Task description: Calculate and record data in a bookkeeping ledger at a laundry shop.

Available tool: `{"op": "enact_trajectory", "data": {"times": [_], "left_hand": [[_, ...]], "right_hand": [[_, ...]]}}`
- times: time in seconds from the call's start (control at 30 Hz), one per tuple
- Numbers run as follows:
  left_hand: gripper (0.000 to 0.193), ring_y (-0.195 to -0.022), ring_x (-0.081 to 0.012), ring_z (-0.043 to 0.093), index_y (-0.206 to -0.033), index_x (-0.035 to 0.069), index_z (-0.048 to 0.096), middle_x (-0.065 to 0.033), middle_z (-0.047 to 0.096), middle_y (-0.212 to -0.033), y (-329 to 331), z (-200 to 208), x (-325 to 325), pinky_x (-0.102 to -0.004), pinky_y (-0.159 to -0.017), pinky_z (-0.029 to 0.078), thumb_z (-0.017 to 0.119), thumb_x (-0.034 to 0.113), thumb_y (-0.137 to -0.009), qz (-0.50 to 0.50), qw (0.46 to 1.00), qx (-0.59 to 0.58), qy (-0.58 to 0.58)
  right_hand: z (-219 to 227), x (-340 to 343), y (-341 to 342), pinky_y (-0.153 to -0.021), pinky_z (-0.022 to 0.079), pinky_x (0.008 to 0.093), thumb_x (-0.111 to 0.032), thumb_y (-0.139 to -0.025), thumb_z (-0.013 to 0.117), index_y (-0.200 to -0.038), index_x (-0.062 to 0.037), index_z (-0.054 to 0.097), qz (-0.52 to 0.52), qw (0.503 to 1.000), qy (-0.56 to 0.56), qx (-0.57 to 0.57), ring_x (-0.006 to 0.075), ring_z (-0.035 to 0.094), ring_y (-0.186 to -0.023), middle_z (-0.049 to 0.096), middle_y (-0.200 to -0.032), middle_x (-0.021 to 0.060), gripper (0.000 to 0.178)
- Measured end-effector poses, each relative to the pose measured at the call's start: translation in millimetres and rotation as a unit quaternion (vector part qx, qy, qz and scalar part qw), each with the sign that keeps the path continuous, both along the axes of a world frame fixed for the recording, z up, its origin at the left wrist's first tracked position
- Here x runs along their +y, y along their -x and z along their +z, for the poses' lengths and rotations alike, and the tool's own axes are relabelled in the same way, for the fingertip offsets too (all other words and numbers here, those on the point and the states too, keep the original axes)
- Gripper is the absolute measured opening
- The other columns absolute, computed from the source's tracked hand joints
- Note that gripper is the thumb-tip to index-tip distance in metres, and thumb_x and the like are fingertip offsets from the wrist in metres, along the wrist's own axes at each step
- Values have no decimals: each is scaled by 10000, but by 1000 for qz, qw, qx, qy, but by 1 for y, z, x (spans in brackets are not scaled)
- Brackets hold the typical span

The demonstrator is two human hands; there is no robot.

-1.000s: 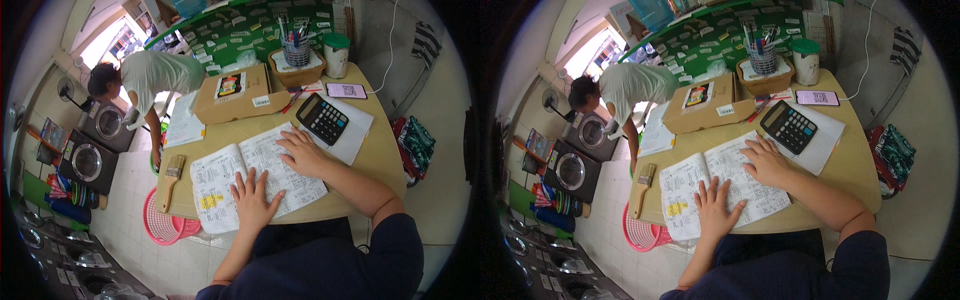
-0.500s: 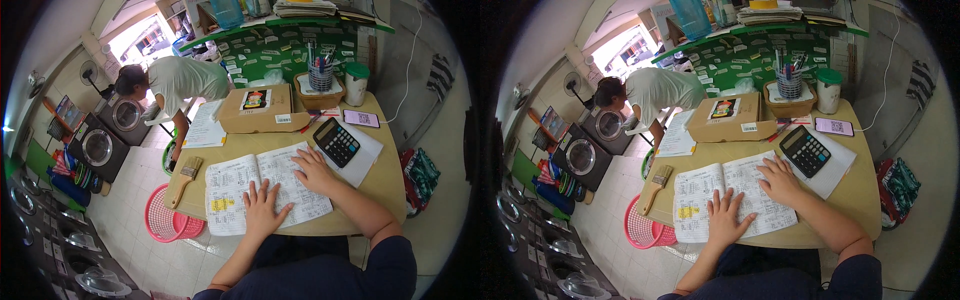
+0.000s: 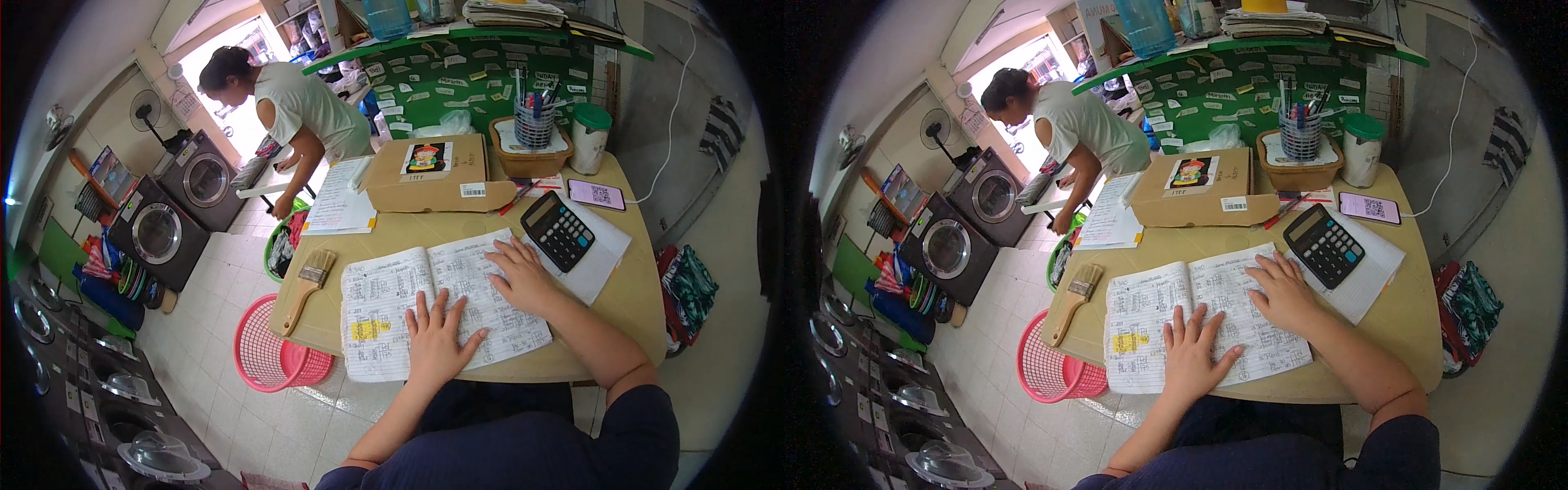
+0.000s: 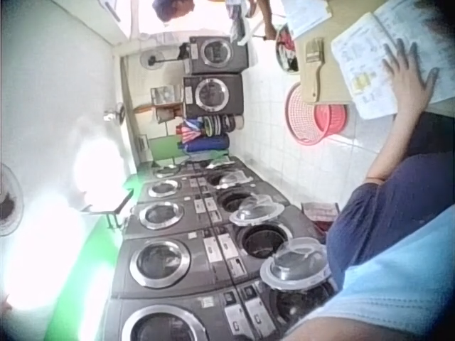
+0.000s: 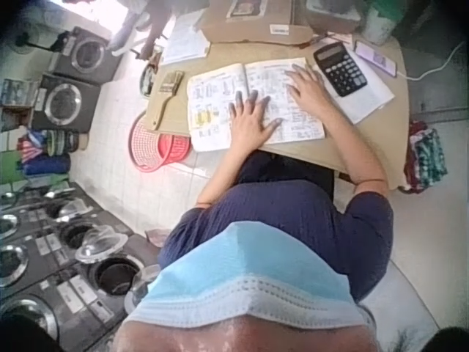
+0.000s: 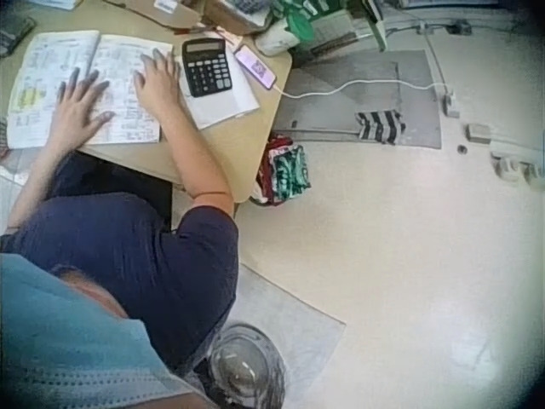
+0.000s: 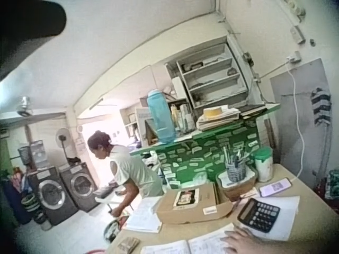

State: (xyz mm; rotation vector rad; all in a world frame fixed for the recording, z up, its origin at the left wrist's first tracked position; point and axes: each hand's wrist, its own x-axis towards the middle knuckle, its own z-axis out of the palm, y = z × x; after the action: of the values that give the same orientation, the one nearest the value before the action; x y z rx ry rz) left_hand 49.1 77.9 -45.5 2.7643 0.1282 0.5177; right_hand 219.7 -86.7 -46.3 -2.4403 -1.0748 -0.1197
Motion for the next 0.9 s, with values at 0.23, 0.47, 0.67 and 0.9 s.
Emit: {"op": "enact_trajectory", "data": {"times": [0.23,0.47,0.67,0.9], "left_hand": [[677,-1451,-528,244,-1396,152,562,-200,434,-1506,4,1,2,-699,-1133,190,648,591,-888,0,1000,10,7],[672,-1450,-531,243,-1396,156,565,-198,432,-1508,2,3,4,-696,-1136,184,645,591,-890,-2,1000,15,10],[667,-1455,-530,237,-1397,164,563,-197,427,-1512,1,2,3,-694,-1138,180,648,588,-889,-1,1000,13,9],[666,-1460,-524,232,-1397,170,563,-191,428,-1515,2,1,4,-687,-1145,172,644,594,-890,-3,1000,15,16]], "right_hand": [[1,1,3,-1201,223,549,-303,-970,589,-1376,-109,566,6,1000,5,4,415,305,-1456,444,-1516,173,451],[0,4,1,-1202,223,541,-300,-968,592,-1374,-106,565,7,1000,1,-1,415,313,-1452,448,-1512,173,451],[-1,3,-2,-1197,228,544,-288,-962,599,-1359,-101,573,7,1000,-1,-8,415,326,-1443,456,-1505,171,440],[-1,4,-2,-1191,240,544,-277,-946,621,-1332,-92,591,7,1000,-17,-9,417,342,-1432,479,-1485,170,429]]}}
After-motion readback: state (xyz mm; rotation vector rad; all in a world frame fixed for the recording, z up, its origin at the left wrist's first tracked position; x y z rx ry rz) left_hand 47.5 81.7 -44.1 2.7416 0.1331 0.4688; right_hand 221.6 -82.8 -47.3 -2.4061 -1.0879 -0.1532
